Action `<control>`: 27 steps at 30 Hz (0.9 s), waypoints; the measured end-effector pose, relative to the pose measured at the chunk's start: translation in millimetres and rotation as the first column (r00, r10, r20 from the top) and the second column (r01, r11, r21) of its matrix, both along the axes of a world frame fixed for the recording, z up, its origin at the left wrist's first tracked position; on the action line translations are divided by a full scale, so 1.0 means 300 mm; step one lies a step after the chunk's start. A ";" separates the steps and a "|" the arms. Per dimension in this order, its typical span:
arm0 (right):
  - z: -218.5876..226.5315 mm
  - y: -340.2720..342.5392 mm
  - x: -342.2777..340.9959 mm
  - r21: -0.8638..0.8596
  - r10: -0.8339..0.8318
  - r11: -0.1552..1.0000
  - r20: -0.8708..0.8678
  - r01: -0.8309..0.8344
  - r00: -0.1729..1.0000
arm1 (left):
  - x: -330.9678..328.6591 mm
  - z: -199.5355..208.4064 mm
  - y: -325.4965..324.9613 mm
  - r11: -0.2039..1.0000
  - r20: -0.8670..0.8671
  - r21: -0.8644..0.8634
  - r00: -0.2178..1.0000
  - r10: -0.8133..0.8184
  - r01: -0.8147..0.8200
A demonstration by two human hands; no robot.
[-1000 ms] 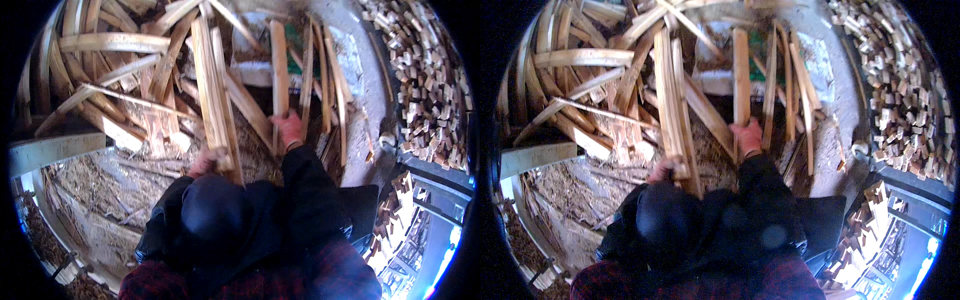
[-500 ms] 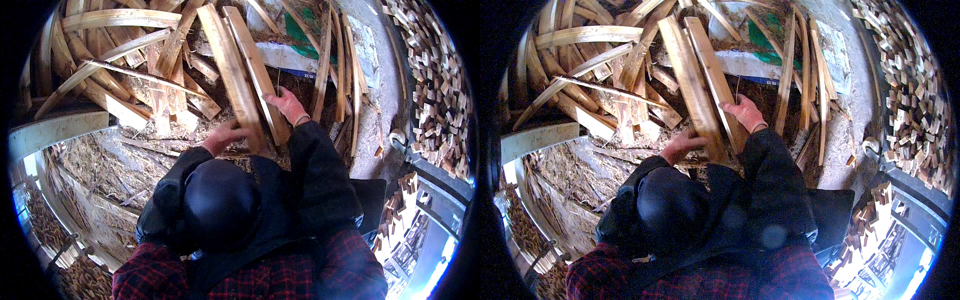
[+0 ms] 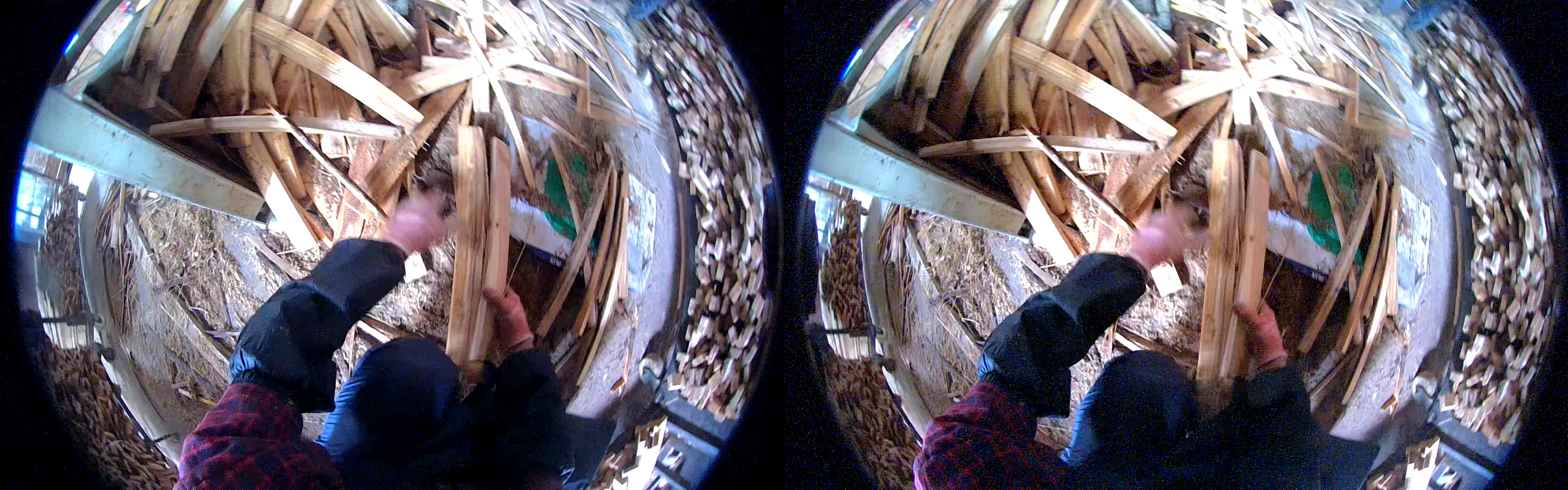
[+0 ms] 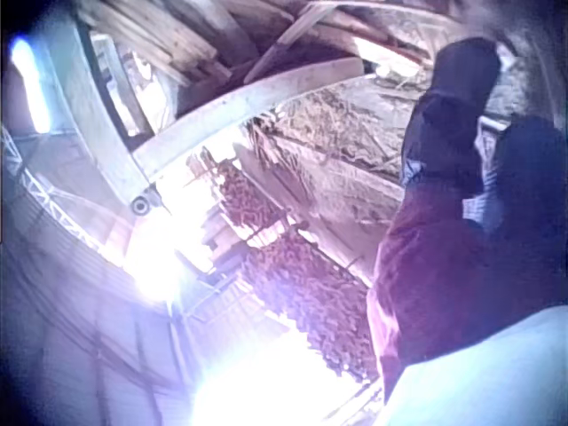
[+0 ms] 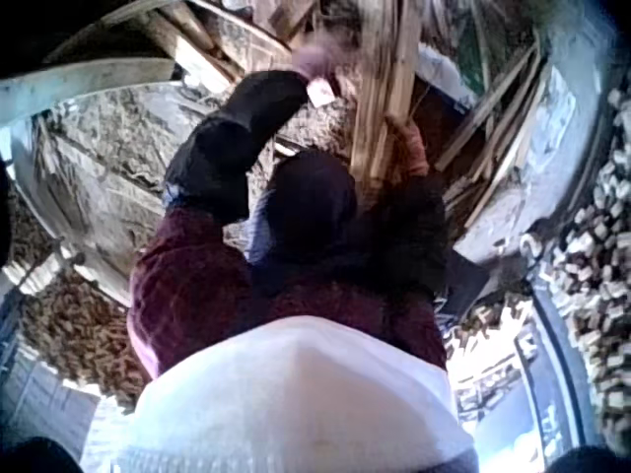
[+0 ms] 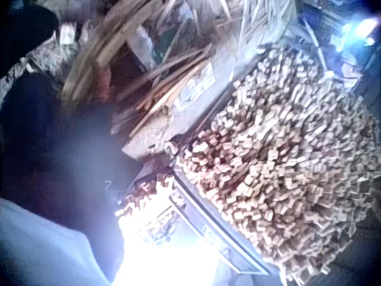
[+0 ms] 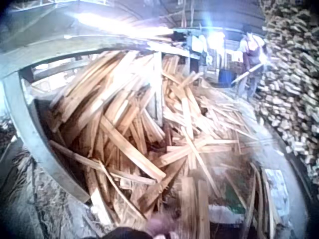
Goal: The person picks up thin wooden planks from a large pile on the floor and arranges them into a neat stack on a metal rack. The person repeatedly gathers handfuls of planks and places them vertically into the rack, organizing the wood.
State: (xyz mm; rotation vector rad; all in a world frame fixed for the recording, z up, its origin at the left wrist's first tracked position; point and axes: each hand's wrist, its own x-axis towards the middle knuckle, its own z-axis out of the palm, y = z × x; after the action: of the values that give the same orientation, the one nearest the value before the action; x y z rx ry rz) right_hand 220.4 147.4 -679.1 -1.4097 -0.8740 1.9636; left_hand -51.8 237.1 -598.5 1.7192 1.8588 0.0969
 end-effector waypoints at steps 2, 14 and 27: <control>-0.019 -0.007 0.078 0.067 -0.021 0.998 0.350 -0.003 0.937 | -0.076 0.070 0.187 0.785 0.340 0.408 0.876 0.343 -0.465; 0.011 0.088 0.175 0.320 -0.092 0.946 0.435 -0.059 0.896 | -0.181 0.256 0.315 0.782 0.998 -0.040 0.018 0.066 -0.622; 0.126 0.021 -0.157 0.184 -0.021 0.801 0.960 -0.569 0.281 | -0.515 0.282 0.016 0.743 -0.697 0.574 0.681 0.222 0.346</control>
State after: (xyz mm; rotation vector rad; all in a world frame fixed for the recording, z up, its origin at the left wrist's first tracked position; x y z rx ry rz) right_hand 173.3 153.7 -641.2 -2.1150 -2.1352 0.6822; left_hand -206.3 241.9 -513.8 2.6245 2.5471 0.0468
